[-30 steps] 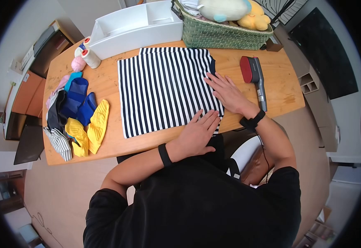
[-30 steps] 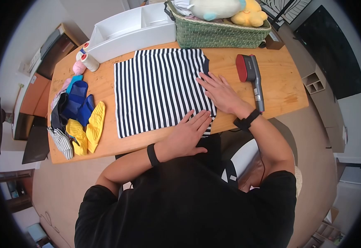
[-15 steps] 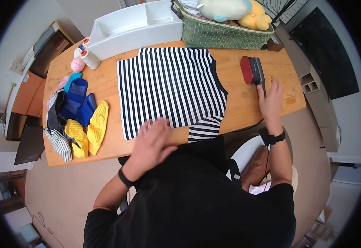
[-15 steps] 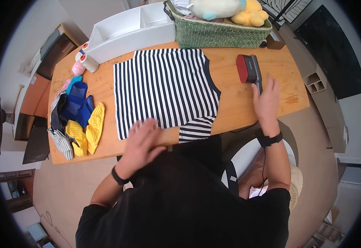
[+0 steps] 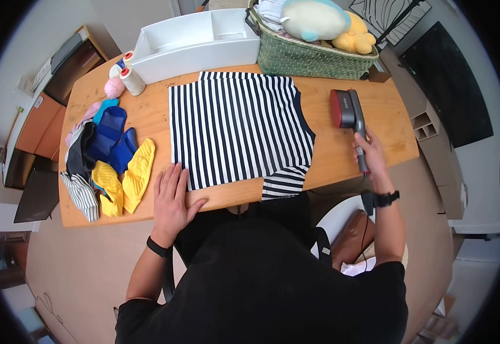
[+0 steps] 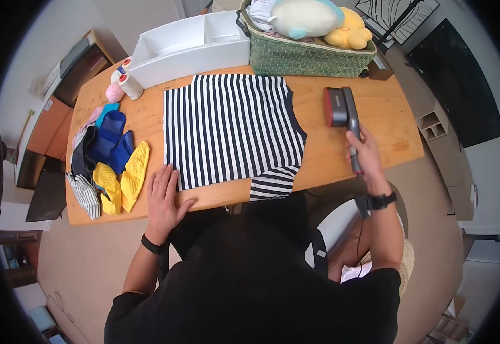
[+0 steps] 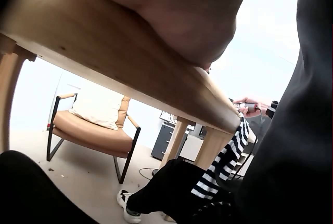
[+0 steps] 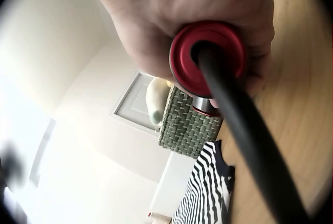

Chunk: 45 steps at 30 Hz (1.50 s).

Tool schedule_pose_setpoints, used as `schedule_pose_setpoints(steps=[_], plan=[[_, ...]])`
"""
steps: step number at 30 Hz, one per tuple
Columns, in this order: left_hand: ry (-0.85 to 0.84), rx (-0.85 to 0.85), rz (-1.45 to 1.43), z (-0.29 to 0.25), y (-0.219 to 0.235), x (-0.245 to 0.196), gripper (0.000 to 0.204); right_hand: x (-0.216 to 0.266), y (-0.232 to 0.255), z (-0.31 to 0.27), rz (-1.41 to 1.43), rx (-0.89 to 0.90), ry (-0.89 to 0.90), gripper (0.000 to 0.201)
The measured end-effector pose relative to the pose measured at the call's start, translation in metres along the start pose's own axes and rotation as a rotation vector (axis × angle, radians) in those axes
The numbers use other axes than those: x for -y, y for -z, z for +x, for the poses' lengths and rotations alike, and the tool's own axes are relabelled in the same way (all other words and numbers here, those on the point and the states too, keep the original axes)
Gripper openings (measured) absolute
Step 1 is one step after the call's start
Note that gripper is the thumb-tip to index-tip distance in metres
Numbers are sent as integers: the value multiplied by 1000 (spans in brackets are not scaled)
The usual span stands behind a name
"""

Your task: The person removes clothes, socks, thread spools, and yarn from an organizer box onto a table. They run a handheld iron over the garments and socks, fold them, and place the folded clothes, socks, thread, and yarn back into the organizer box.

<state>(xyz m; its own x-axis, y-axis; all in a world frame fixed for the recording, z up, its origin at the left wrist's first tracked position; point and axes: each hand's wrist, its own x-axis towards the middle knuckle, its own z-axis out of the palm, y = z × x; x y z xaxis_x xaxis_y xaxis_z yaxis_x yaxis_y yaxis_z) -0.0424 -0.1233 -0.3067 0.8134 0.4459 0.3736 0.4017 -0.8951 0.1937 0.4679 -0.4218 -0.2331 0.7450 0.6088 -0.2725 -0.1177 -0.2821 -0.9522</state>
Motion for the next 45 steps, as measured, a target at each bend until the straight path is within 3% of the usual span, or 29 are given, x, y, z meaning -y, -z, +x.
schedule_pose_setpoints(steps=[3, 6, 8, 18, 24, 30, 33, 39, 45], plan=[[-4, 5, 1, -1, 0, -1, 91, 12, -46, -49, -42, -9, 134, 77], [-15, -15, 16, 1, 0, -2, 86, 24, -90, -81, -396, 121, 312, 84], [-17, -4, 16, 1, 0, -1, 84, 12, -113, -79, -662, 123, 747, 88], [6, 8, 20, 0, -3, -1, 82, 4, -144, -96, -1064, 115, 563, 86], [2, -3, 25, 2, -3, -2, 79, 18, -130, -88, -835, 286, 469, 81], [15, -6, 18, 3, 0, -3, 74, 0, -112, -88, -979, 58, 554, 80], [13, -12, 20, 3, 0, -4, 73, -1, -110, -87, -966, 28, 583, 79], [13, -11, 34, 3, 0, -4, 73, 5, -124, -90, -889, 90, 643, 77], [-42, -120, 32, -8, -3, 0, 61, 10, -161, -92, -904, 193, 674, 77]])
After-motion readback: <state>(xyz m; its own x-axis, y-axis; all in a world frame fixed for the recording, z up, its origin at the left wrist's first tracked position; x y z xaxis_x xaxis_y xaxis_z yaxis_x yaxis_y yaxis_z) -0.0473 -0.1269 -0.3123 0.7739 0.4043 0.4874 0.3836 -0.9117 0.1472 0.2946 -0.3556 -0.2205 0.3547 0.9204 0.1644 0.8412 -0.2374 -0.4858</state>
